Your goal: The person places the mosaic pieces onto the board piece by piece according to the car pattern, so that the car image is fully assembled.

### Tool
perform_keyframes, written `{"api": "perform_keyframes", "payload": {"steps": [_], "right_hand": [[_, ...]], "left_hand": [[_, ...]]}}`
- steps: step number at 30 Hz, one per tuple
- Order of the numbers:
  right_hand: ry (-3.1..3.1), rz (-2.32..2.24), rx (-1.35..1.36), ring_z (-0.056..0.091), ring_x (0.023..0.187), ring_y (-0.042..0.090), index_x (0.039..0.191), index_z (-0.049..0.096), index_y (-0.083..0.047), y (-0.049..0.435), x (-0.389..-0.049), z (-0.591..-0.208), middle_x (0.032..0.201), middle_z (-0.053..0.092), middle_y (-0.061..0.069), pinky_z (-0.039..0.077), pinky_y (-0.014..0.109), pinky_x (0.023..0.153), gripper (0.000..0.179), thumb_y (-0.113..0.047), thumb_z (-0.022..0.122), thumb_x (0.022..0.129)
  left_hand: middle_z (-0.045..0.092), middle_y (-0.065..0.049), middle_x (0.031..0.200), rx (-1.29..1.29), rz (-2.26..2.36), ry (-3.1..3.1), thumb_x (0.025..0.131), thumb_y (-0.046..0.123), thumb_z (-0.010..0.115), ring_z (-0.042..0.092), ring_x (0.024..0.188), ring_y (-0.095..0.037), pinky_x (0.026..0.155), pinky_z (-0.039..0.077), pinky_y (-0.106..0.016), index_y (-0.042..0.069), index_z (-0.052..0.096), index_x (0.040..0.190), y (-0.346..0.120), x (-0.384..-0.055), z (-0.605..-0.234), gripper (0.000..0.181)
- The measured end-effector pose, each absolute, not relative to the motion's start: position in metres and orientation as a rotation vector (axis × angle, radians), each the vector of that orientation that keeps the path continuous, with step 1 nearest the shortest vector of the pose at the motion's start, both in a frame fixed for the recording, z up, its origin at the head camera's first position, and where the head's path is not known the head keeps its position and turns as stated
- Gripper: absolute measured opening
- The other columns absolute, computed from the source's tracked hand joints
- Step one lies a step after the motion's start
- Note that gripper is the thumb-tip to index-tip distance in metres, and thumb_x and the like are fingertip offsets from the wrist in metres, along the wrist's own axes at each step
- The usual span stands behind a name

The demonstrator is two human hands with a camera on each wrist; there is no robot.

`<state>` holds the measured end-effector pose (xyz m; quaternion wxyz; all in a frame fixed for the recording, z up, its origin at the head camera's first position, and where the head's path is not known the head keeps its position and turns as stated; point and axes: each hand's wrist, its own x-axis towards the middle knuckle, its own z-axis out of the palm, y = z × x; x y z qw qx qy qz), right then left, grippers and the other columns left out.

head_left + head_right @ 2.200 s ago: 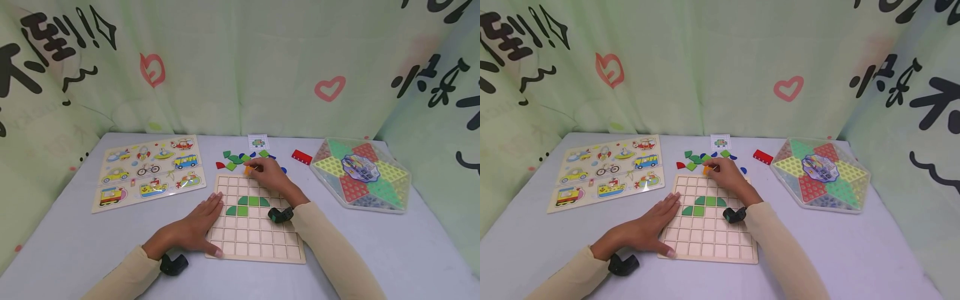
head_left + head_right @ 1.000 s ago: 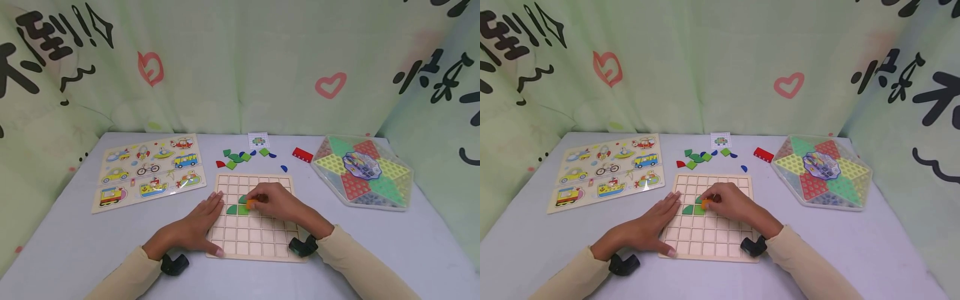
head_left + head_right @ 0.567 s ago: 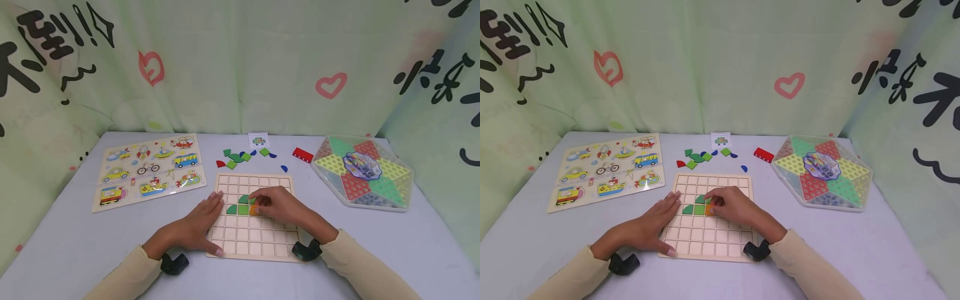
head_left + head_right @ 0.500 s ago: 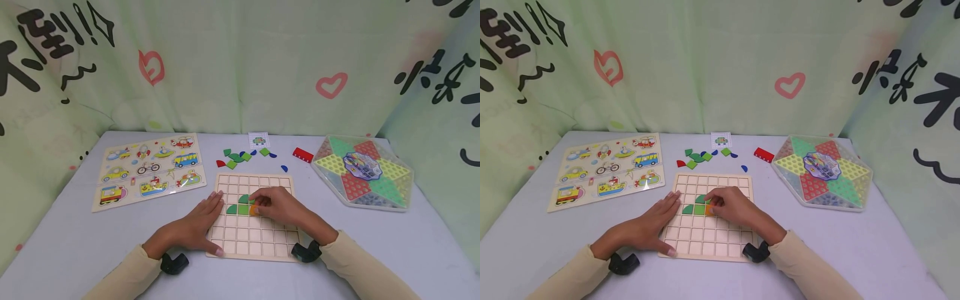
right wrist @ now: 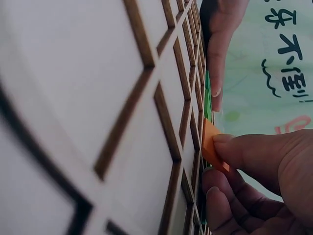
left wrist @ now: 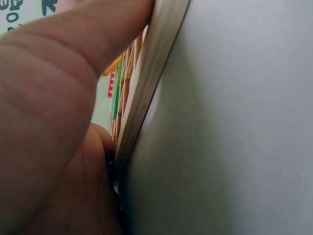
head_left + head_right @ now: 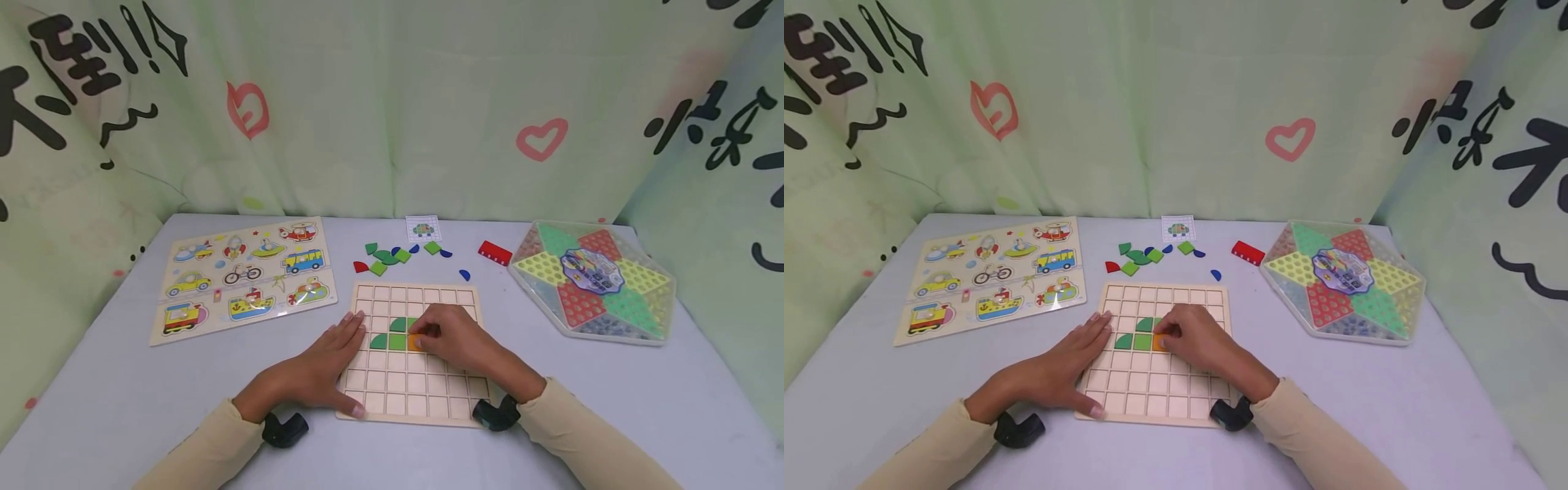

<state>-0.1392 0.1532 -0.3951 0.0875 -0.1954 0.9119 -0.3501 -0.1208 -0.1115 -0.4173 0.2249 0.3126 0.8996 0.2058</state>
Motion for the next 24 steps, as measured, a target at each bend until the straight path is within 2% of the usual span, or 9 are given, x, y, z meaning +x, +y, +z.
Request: {"api": "perform_keyframes", "payload": {"steps": [12,24], "right_hand": [[2.73,-0.995,-0.538,0.053,0.075,0.012,0.091,0.077,-0.012,0.15,-0.136,-0.396,0.085,0.06,-0.007,0.048,0.027,0.063,0.013,-0.002,0.076,0.082],[2.714,-1.027,-0.486,0.055,0.079,0.015,0.105,0.075,-0.012,0.151,-0.151,-0.386,0.088,0.063,-0.006,0.05,0.03,0.069,0.017,-0.009,0.07,0.089]], "left_hand": [[-0.01,-0.002,0.163,0.871,0.587,2.466,0.068,0.067,0.075,-0.016,0.145,-0.016,0.117,0.002,-0.041,0.007,0.007,0.157,-0.111,-0.12,-0.418,0.127],[-0.011,-0.001,0.162,0.861,0.566,2.473,0.068,0.067,0.075,-0.016,0.145,-0.016,0.117,0.001,-0.041,0.008,0.006,0.157,-0.112,-0.121,-0.416,0.127]]}}
